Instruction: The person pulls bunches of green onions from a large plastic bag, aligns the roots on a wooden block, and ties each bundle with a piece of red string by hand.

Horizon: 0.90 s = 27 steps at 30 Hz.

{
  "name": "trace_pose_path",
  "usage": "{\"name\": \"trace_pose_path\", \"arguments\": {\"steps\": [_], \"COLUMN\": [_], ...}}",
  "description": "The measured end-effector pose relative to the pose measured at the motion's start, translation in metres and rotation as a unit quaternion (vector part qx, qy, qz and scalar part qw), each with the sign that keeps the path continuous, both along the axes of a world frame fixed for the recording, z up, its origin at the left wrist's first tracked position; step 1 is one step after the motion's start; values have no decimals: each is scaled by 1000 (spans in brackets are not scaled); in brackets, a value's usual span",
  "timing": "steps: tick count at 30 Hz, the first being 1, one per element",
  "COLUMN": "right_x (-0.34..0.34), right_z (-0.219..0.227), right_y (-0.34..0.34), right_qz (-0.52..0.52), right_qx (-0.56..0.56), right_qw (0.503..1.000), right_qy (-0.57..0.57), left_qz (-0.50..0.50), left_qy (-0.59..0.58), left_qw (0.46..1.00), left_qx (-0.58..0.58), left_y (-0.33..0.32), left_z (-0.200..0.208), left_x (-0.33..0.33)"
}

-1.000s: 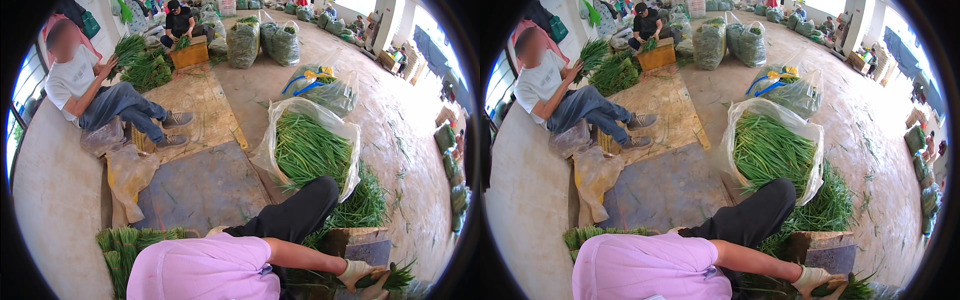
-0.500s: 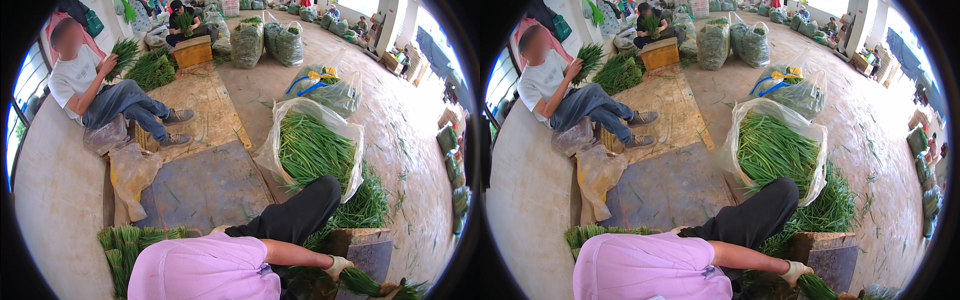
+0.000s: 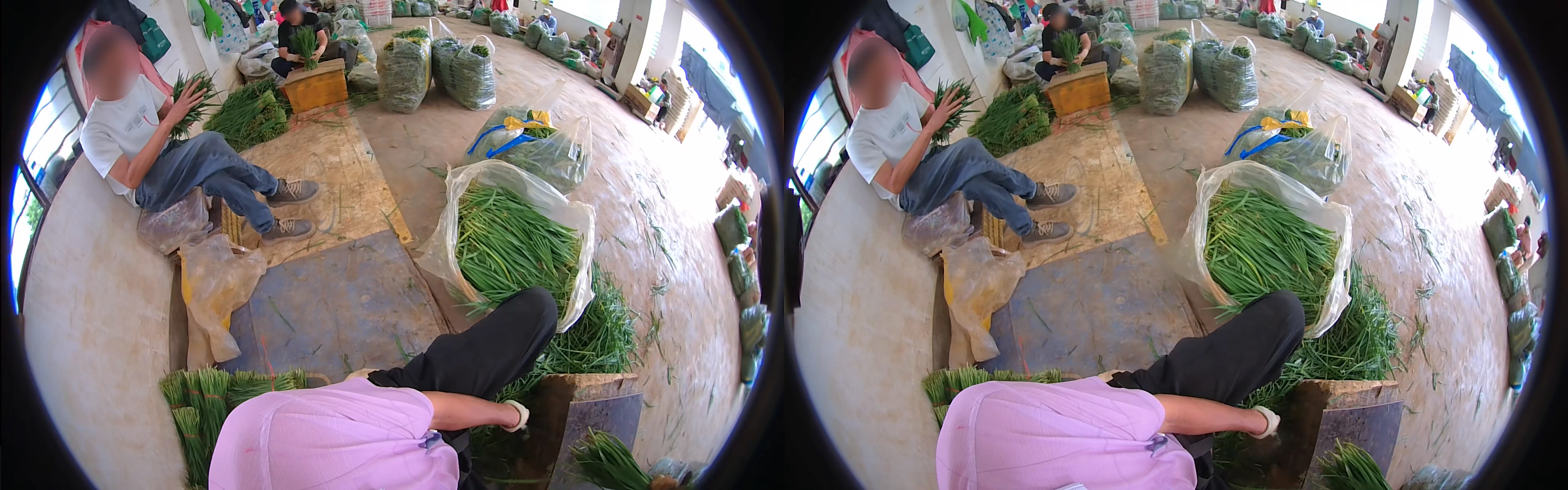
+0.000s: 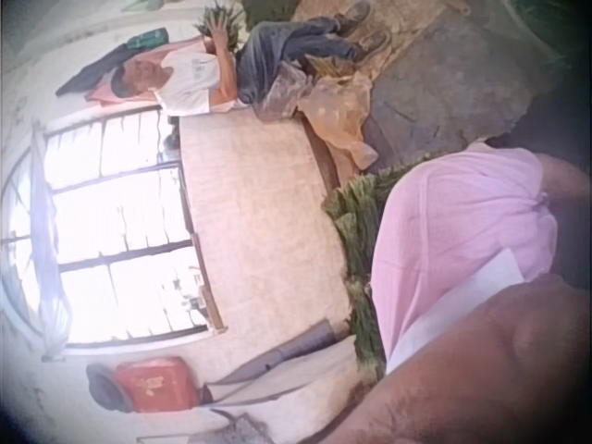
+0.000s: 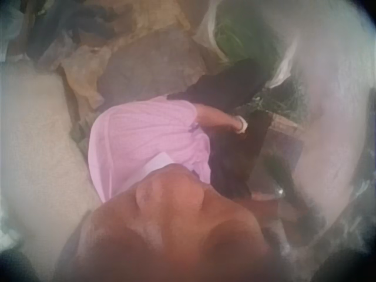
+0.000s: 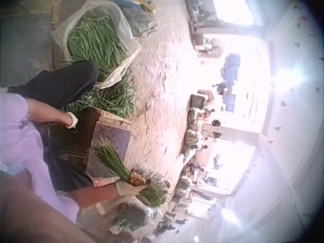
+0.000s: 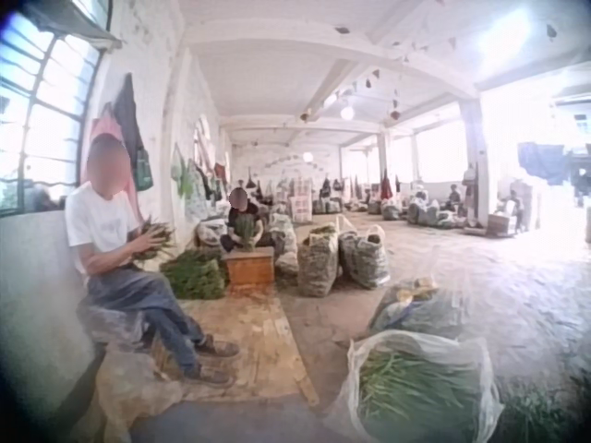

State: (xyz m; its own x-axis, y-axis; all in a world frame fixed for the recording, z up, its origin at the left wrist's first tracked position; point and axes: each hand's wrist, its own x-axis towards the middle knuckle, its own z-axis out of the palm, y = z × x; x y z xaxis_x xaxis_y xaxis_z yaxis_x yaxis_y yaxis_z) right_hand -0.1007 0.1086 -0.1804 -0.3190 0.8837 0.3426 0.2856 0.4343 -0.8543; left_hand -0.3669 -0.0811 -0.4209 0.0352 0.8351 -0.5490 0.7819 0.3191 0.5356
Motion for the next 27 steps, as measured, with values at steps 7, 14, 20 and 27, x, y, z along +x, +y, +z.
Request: {"name": "trace_pose_path", "arguments": {"steps": [7,14,20,27], "right_x": [-2,-141,-140,-134], "right_z": [26,58,52,-41], "right_y": [-24,-114,-89,-125], "right_qz": [-74,-74,207,201], "right_qx": [-46,-172,-102,-317], "right_qw": [985,970,973,927], "right_qy": [148,158,22,-18], "left_qz": [60,-46,151,284], "left_qy": [-213,-261,-630,-648], "left_qw": [896,863,721,655], "left_qx": [385,431,247,265], "left_y": [38,34,77,104], "left_z": [189,251,245,261], "left_x": [-11,8,-22,-88]}}
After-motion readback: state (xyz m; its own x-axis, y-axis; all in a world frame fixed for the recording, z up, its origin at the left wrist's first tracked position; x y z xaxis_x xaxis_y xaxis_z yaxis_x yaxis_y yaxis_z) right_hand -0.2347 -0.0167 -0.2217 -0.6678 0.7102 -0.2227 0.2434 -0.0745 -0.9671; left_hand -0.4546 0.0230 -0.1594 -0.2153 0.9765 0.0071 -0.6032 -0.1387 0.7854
